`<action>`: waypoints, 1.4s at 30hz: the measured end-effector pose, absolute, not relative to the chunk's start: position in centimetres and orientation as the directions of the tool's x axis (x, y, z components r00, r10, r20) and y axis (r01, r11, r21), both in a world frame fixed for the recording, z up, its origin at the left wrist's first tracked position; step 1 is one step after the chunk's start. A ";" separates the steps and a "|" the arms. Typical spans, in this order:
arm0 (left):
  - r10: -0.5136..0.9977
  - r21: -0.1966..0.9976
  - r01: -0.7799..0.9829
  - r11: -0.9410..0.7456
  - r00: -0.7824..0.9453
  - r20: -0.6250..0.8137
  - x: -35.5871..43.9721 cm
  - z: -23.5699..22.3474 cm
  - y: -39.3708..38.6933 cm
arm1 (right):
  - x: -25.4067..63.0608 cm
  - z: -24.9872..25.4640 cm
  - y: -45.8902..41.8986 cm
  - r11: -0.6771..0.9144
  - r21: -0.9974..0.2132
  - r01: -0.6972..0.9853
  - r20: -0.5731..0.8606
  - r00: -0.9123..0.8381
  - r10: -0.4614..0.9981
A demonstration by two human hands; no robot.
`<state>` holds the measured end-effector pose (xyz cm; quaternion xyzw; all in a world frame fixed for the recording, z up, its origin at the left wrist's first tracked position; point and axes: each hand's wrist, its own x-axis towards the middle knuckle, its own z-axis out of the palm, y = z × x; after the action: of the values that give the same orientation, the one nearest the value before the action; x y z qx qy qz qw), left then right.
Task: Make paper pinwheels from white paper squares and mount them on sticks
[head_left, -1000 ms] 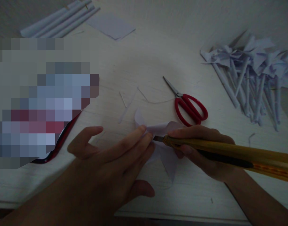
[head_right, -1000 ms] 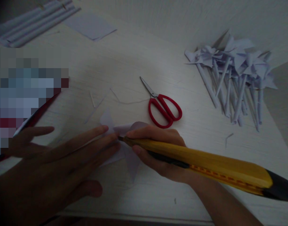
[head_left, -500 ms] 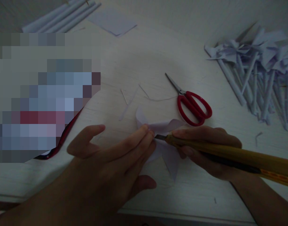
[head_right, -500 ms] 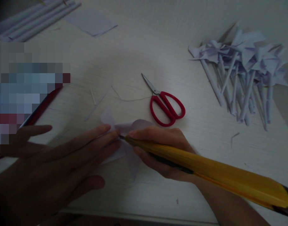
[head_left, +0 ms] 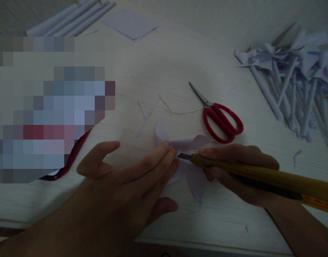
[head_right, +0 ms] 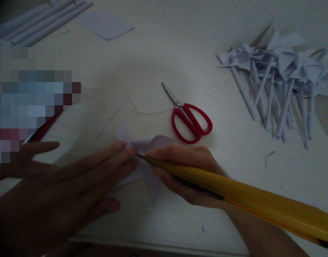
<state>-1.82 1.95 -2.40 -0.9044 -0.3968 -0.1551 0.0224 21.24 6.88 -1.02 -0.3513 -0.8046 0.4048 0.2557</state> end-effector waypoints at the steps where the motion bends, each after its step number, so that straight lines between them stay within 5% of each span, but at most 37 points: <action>1: 0.709 0.087 0.722 -0.686 0.638 0.299 -1.8 -2.4 1.9 | 21.2 -1.0 6.8 0.414 -0.837 0.357 0.122 -0.615 0.779; 12: 0.700 0.074 0.716 -0.694 0.649 0.298 -2.0 -2.5 1.8 | 21.2 -1.5 6.7 0.289 -0.911 0.294 0.110 -0.502 0.858; 42: 0.689 0.054 0.705 -0.707 0.671 0.275 -2.1 -2.4 1.4 | 21.2 -0.9 6.9 0.425 -0.823 0.377 0.118 -0.618 0.777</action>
<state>-2.06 1.45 -2.45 -0.9135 -0.3815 -0.1386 0.0283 21.19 6.89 -0.92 -0.3582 -0.8060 0.3992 0.2506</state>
